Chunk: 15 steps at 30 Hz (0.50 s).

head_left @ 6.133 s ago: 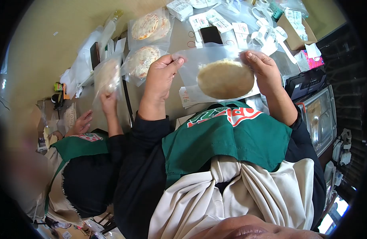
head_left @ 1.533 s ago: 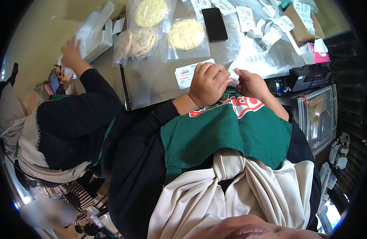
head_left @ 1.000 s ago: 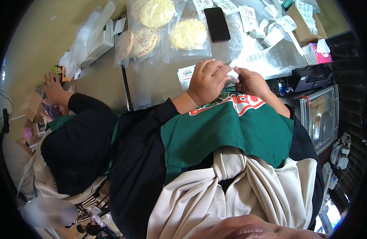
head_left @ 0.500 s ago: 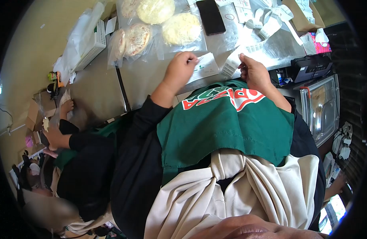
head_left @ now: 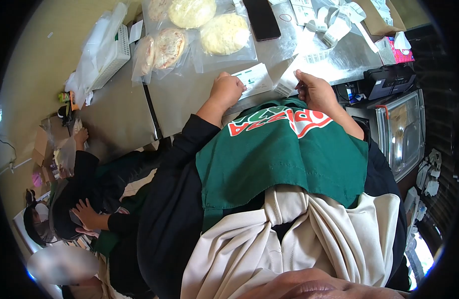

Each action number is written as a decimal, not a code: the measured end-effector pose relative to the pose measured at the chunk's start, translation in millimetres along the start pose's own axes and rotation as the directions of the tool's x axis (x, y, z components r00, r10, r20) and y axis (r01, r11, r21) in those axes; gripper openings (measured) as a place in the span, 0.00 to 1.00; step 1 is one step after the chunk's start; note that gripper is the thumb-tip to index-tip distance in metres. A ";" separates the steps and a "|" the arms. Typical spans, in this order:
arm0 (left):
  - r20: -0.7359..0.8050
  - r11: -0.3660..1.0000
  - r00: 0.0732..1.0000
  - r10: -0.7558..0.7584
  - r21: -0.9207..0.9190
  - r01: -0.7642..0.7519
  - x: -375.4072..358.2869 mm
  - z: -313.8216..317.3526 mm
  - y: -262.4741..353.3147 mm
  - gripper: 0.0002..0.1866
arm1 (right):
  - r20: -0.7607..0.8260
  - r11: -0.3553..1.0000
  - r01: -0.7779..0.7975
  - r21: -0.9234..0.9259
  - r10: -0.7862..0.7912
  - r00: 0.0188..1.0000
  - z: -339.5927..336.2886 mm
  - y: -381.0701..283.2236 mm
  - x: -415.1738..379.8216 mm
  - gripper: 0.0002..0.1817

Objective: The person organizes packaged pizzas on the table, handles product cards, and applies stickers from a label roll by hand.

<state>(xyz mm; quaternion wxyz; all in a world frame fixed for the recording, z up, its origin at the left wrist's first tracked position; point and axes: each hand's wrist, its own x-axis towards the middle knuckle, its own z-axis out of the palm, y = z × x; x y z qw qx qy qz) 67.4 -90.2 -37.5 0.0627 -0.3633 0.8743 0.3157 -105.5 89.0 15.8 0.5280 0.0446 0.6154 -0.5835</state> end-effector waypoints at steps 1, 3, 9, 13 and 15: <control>-0.019 0.999 1.000 0.000 0.040 0.001 -1.3 0.7 2.9 0.10 | 0.004 1.000 -0.001 0.002 0.001 1.000 -0.5 0.2 0.4 0.10; -0.046 0.994 0.999 -0.005 0.107 0.010 -2.6 4.4 6.7 0.11 | 0.009 1.000 -0.007 0.008 0.006 1.000 -1.7 1.2 0.6 0.10; -0.159 0.986 0.986 -0.048 0.148 0.072 -5.4 6.6 14.4 0.17 | 0.040 0.999 -0.026 0.031 0.025 0.999 -5.6 3.5 1.6 0.10; -0.134 0.999 0.990 -0.045 0.019 0.048 -2.8 -4.8 5.8 0.24 | 0.035 0.999 -0.045 0.031 0.044 0.998 -6.5 3.8 -1.6 0.09; -0.090 1.000 0.996 -0.029 -0.014 0.028 -1.2 -12.9 -2.1 0.25 | 0.028 0.998 -0.046 0.047 0.045 0.999 -7.5 4.0 -2.1 0.09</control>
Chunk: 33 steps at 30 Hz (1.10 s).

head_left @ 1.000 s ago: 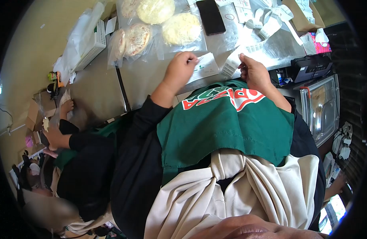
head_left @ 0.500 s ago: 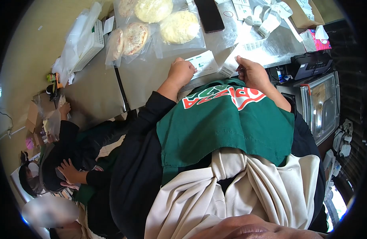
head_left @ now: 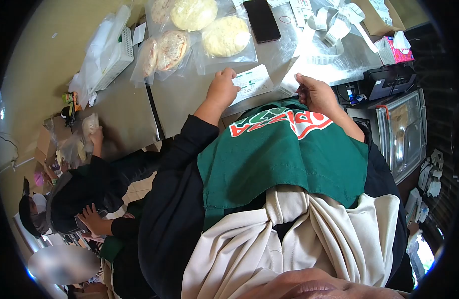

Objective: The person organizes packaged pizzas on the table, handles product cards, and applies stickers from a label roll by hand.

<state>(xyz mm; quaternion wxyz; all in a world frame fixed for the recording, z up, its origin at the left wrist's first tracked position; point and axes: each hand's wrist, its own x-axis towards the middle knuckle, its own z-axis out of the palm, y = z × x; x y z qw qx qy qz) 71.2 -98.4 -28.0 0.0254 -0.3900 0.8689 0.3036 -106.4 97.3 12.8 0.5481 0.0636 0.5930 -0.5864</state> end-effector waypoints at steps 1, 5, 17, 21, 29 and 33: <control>0.021 1.000 1.000 0.007 -0.018 -0.007 0.5 -3.5 -1.3 0.25 | -0.016 0.999 0.040 -0.002 -0.040 0.999 1.2 -0.3 -1.8 0.11; -0.051 0.941 0.989 0.138 0.319 -0.115 -13.5 -20.4 6.7 0.26 | -0.019 0.997 0.081 0.001 -0.081 0.997 -1.4 0.5 -3.2 0.11; -0.054 0.922 0.995 0.082 0.383 -0.055 11.7 -14.7 -2.1 0.16 | 0.012 0.998 0.052 -0.037 -0.052 0.999 -4.0 0.9 -3.2 0.10; -0.173 0.917 0.972 0.156 0.392 -0.078 14.1 -11.5 -1.9 0.12 | 0.019 0.996 0.063 -0.063 -0.062 0.998 -6.2 -1.1 -3.8 0.10; -0.084 0.983 0.995 0.061 -0.166 -0.074 14.5 -39.5 -2.3 0.11 | -0.041 0.999 0.046 -0.016 -0.047 0.998 -9.4 -4.2 -4.3 0.10; 0.261 0.888 0.963 0.064 -0.456 0.065 6.2 -78.9 -31.7 0.10 | -0.027 0.997 0.074 0.005 -0.074 0.997 -12.9 -1.6 1.0 0.11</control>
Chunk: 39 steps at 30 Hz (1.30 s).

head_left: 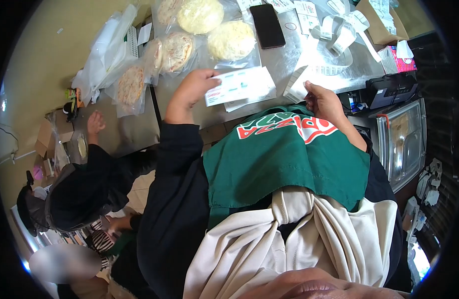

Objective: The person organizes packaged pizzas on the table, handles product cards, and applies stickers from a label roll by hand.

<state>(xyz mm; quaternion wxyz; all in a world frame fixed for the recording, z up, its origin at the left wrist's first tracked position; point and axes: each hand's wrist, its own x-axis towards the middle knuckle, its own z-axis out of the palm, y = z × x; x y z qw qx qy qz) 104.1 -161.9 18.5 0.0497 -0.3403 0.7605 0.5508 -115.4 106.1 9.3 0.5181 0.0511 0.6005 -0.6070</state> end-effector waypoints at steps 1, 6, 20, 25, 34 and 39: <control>0.097 0.998 0.993 -0.065 -0.018 0.067 -7.1 -9.9 -0.4 0.11 | -0.018 1.000 0.019 0.002 -0.019 1.000 5.7 -1.3 -3.2 0.13; -0.212 0.944 0.934 -0.288 -0.228 0.239 -8.3 -12.1 -29.9 0.08 | -0.019 1.000 0.002 -0.017 -0.003 1.000 7.0 1.7 0.6 0.15; -0.076 0.333 0.814 -0.576 -0.931 0.148 66.1 65.2 -25.2 0.09 | -0.027 0.999 0.005 -0.052 -0.007 1.000 15.0 3.6 -6.6 0.15; -0.113 0.425 0.842 -0.528 -0.893 0.146 73.2 67.3 -7.0 0.05 | 0.014 0.998 0.031 -0.059 -0.030 0.999 4.9 5.1 -7.5 0.15; -0.160 0.153 0.959 -0.234 -0.980 -0.126 93.6 70.6 9.0 0.09 | 0.039 0.990 0.076 -0.118 -0.072 0.997 4.4 2.7 -15.4 0.14; -0.065 0.669 0.912 -0.406 -0.701 0.248 46.8 85.2 39.5 0.11 | 0.014 0.992 0.126 -0.031 -0.126 0.992 4.1 0.6 -15.5 0.13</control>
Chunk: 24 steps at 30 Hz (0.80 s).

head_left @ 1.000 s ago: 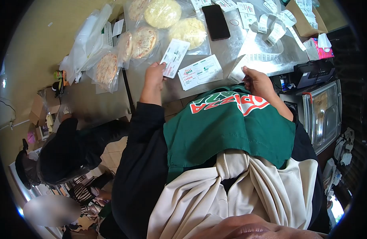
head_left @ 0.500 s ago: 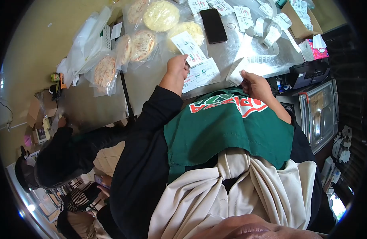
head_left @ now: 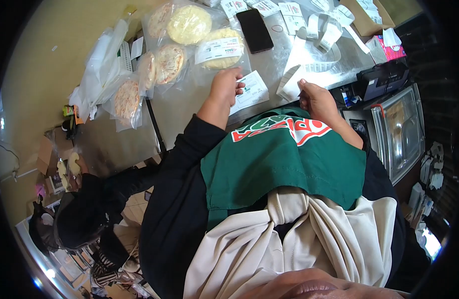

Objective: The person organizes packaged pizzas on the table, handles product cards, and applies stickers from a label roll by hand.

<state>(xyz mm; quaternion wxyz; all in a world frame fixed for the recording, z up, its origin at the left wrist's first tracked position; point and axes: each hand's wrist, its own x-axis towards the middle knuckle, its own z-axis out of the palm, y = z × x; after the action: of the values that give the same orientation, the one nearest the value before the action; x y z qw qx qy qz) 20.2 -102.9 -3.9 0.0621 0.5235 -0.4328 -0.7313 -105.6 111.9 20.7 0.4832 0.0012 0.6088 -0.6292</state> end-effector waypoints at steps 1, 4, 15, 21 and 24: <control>0.036 0.960 0.968 0.247 0.128 -0.250 -11.1 7.5 -9.8 0.10 | -0.004 1.000 0.000 0.024 0.001 1.000 -0.2 1.0 1.2 0.13; 0.301 0.455 0.563 0.770 0.359 -0.815 -39.8 25.8 -27.0 0.08 | 0.000 0.998 -0.012 0.059 0.012 1.000 1.1 0.9 3.6 0.13; 0.581 -0.229 0.074 0.810 0.431 -0.873 -71.8 35.5 -24.2 0.10 | 0.089 0.983 -0.112 0.148 0.099 0.991 11.0 -2.8 0.6 0.13; 0.651 -0.325 0.026 0.758 0.413 -0.851 -77.9 32.4 -19.2 0.09 | 0.075 0.991 -0.115 0.073 0.109 0.991 11.1 -1.7 0.3 0.13; 0.617 -0.105 0.204 0.760 0.426 -0.899 -69.5 24.6 -16.3 0.07 | 0.034 0.993 -0.074 0.096 0.071 0.997 9.5 -0.3 0.5 0.12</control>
<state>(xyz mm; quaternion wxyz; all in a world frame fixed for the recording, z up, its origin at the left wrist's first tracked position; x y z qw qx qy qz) 36.8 -41.0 36.1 0.2504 0.0386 -0.9137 -0.3177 -100.4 104.3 23.0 0.5141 0.0373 0.5698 -0.6400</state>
